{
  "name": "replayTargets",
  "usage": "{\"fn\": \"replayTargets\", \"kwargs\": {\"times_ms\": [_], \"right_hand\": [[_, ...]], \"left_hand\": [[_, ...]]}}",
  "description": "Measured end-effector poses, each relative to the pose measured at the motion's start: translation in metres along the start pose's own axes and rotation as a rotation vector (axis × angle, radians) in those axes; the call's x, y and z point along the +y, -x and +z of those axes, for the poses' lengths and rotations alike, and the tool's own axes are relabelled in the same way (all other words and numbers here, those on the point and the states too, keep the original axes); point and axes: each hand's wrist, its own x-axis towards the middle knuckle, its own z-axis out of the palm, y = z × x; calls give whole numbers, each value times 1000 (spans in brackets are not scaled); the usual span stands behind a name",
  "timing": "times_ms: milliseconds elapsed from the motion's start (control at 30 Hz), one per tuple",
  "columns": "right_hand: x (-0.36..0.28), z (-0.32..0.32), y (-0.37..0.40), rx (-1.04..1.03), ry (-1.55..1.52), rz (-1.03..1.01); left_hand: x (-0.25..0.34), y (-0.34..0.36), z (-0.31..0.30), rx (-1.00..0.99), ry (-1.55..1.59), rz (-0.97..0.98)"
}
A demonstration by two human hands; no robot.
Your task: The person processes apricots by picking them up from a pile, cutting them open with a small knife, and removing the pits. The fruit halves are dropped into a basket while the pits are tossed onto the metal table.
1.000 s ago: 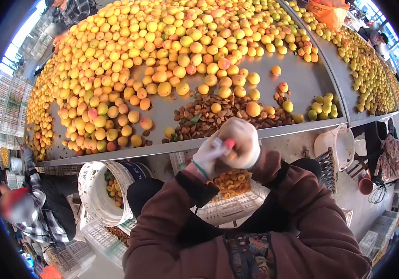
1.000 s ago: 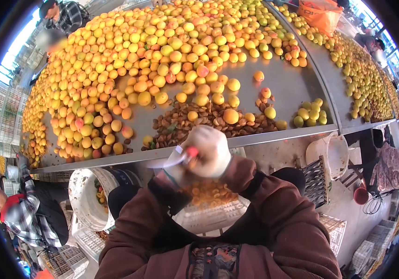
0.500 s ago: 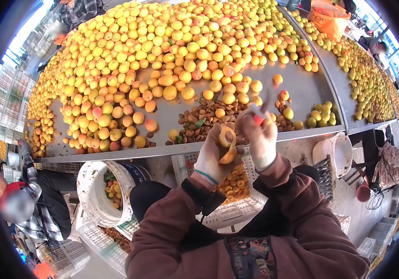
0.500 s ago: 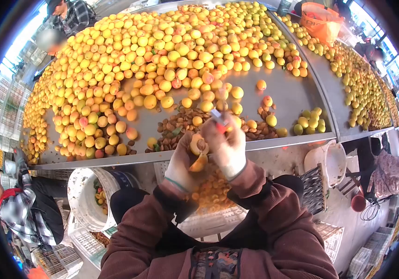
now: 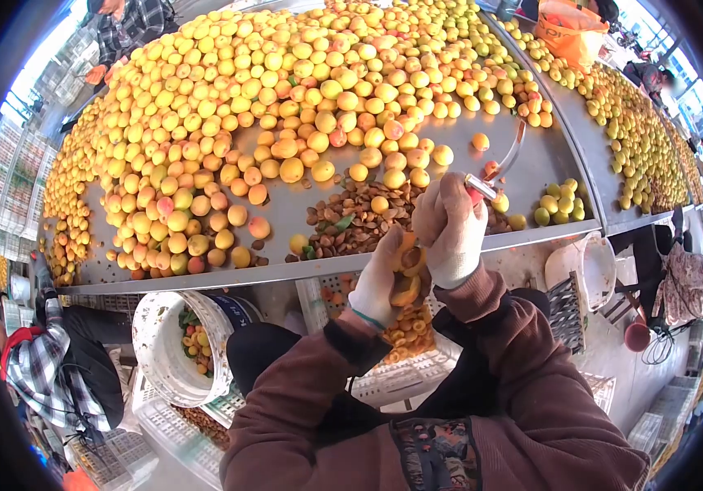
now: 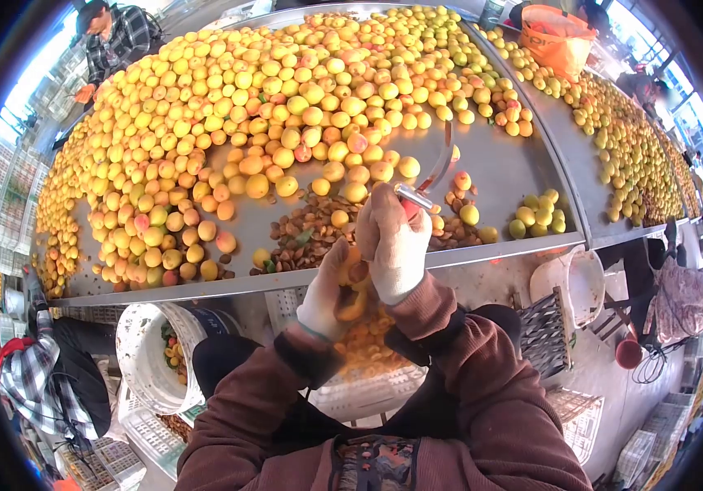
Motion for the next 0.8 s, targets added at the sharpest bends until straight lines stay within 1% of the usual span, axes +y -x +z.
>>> {"fn": "replayTargets", "kwargs": {"times_ms": [67,100,167,200,267,300,333,400,433,467,500,533,600,633,667,733,767,800], "right_hand": [[3,3,0,-12,18,2],[4,2,-2,-18,15,4],[6,-2,-9,2,-251,182],[8,-3,-12,27,-285,221],[9,0,-15,2,-310,209],[9,5,-13,6,-248,183],[10,8,-9,-4,-193,180],[20,7,0,-87,10,26],[35,-4,4,-104,173,-21],[49,-13,7,-117,336,-70],[52,-11,9,-69,357,-56],[59,-15,8,-100,550,-204],[29,4,10,-404,860,-501],[30,4,9,-426,826,-437],[31,2,8,-434,815,-436],[31,-5,4,-702,777,-405],[34,-6,5,-697,765,-412],[33,-6,6,-701,762,-413]], "left_hand": [[1,-2,5,130,83,-53],[1,-2,5,132,83,-46],[3,-1,4,70,-69,64],[5,-2,3,83,-79,82],[7,-9,0,66,15,136],[10,-16,-9,-29,-44,164],[4,-25,-13,-18,-54,189],[5,-31,1,236,50,174],[0,-33,-29,227,-171,150],[-8,-50,-57,148,-184,138],[-7,-48,-55,161,-178,125],[-6,-45,-54,174,-169,111],[5,-25,-27,259,-82,117],[9,-21,-20,304,-69,112],[9,-17,-28,313,-70,122],[1,-9,-48,-191,-379,400],[2,-6,-44,43,-485,236],[5,-3,-41,44,-486,240]]}}
